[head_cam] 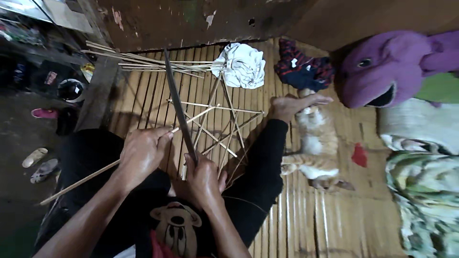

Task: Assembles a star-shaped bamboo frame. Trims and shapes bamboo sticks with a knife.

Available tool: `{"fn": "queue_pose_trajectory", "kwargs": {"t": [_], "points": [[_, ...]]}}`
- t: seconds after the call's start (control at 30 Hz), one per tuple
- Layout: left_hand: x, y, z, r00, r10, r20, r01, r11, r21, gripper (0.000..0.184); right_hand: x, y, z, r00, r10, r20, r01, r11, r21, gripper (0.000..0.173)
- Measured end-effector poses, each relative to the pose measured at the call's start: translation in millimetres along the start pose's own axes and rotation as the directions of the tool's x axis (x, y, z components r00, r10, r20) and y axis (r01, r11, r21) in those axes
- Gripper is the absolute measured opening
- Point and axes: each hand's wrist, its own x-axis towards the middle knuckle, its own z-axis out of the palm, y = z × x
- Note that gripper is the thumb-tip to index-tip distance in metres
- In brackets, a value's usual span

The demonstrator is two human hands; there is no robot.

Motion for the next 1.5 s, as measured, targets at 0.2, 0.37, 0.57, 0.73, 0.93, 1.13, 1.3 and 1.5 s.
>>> {"fn": "queue_pose_trajectory", "kwargs": {"t": [0.2,0.37,0.57,0.73,0.93,1.13,1.3,1.5], "points": [[0,-14,-9,0.999,-0.051,0.014,0.051,0.998,-0.033,0.02,37,-25,10,0.996,-0.055,0.066,0.056,0.998,-0.013,0.024],[17,-66,-51,0.973,-0.227,-0.043,0.22,0.967,-0.133,0.025,30,-12,35,0.969,-0.112,0.219,0.107,0.994,0.036,0.029],[36,-172,-75,0.931,-0.366,0.015,0.366,0.928,-0.069,0.03,67,-27,52,0.934,0.006,0.357,-0.008,1.0,0.004,0.032],[35,-242,-71,0.865,-0.495,0.081,0.501,0.845,-0.186,0.03,108,-59,90,0.879,0.031,0.476,0.051,0.986,-0.159,0.036],[28,-274,-70,0.839,-0.53,0.123,0.542,0.793,-0.277,0.031,136,-85,141,0.83,-0.002,0.557,0.141,0.968,-0.208,0.041],[37,-264,-66,0.841,-0.516,0.163,0.541,0.79,-0.288,0.031,151,-107,171,0.815,0.032,0.579,0.13,0.963,-0.237,0.043],[61,-244,-54,0.875,-0.446,0.187,0.478,0.856,-0.196,0.031,154,-107,183,0.857,-0.005,0.515,0.125,0.972,-0.199,0.04],[71,-236,-51,0.853,-0.471,0.223,0.502,0.858,-0.106,0.031,153,-100,189,0.863,-0.024,0.505,0.12,0.98,-0.157,0.037]]}}
